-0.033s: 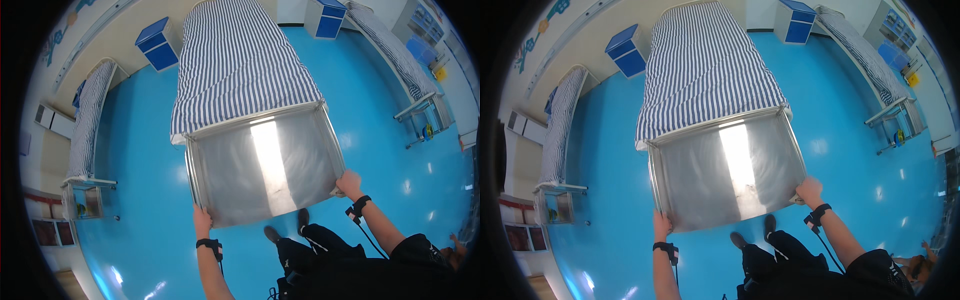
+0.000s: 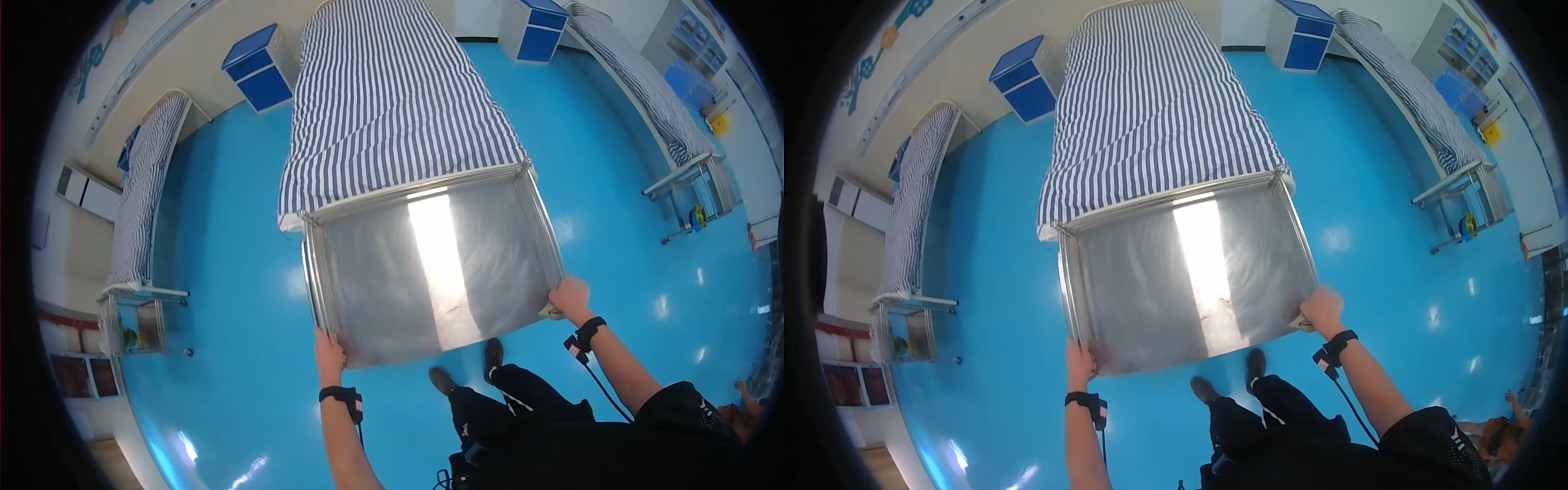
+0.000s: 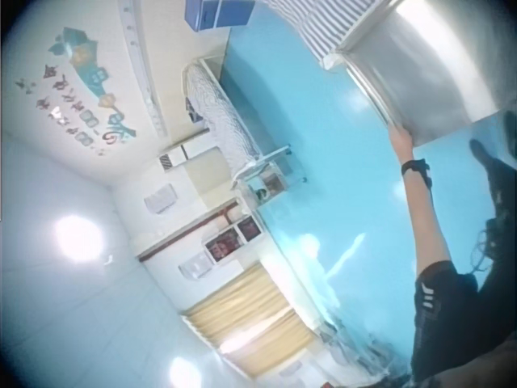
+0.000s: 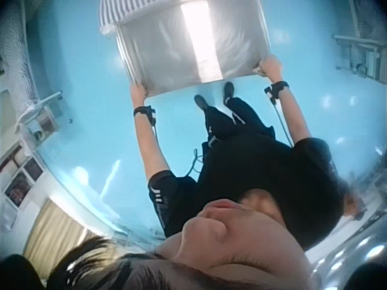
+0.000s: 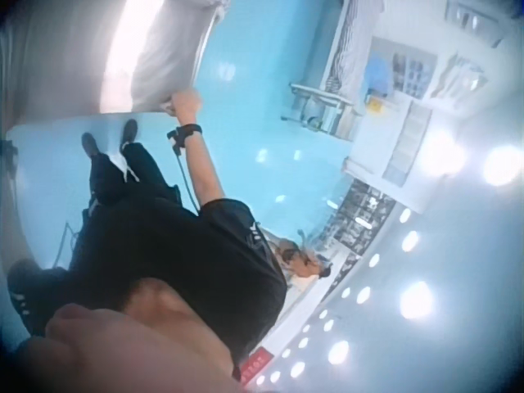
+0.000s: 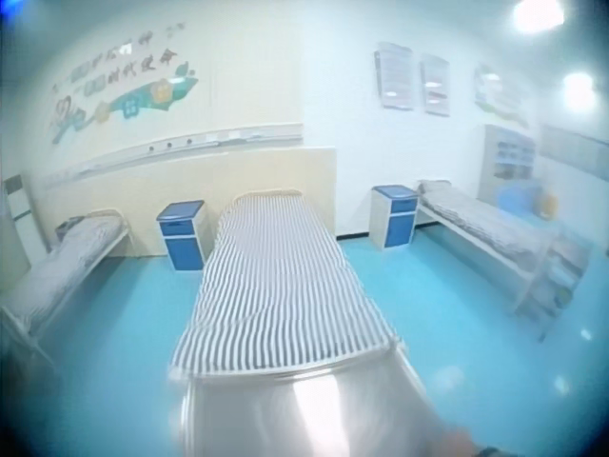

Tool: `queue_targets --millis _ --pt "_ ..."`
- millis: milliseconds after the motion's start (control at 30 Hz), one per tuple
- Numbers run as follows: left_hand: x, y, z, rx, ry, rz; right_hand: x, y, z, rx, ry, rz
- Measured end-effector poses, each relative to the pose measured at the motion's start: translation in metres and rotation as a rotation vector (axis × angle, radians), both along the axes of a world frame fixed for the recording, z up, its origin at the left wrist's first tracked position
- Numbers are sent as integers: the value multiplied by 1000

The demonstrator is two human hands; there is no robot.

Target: Wiping down a medical tray/cart and organizing hospital beds.

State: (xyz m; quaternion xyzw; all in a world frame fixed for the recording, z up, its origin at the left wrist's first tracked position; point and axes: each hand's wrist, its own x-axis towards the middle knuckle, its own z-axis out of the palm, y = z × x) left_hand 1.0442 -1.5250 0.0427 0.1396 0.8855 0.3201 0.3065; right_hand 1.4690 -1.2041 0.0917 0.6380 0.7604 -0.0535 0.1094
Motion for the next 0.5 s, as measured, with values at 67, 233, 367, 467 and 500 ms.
queue_targets --millis 67,233,367,467,500 --pt "2 4 5 -15 47 1 -3 1 6 -58 -61 7" --pt "-1 7 4 -113 148 -87 -6 4 7 -49 -90 -40" --pt "7 22 14 -97 196 -113 1 5 7 71 -93 12" --pt "5 24 12 -125 166 -121 -3 7 9 13 -101 -37" --pt "3 19 4 -130 162 -115 -5 6 11 9 -105 -31"
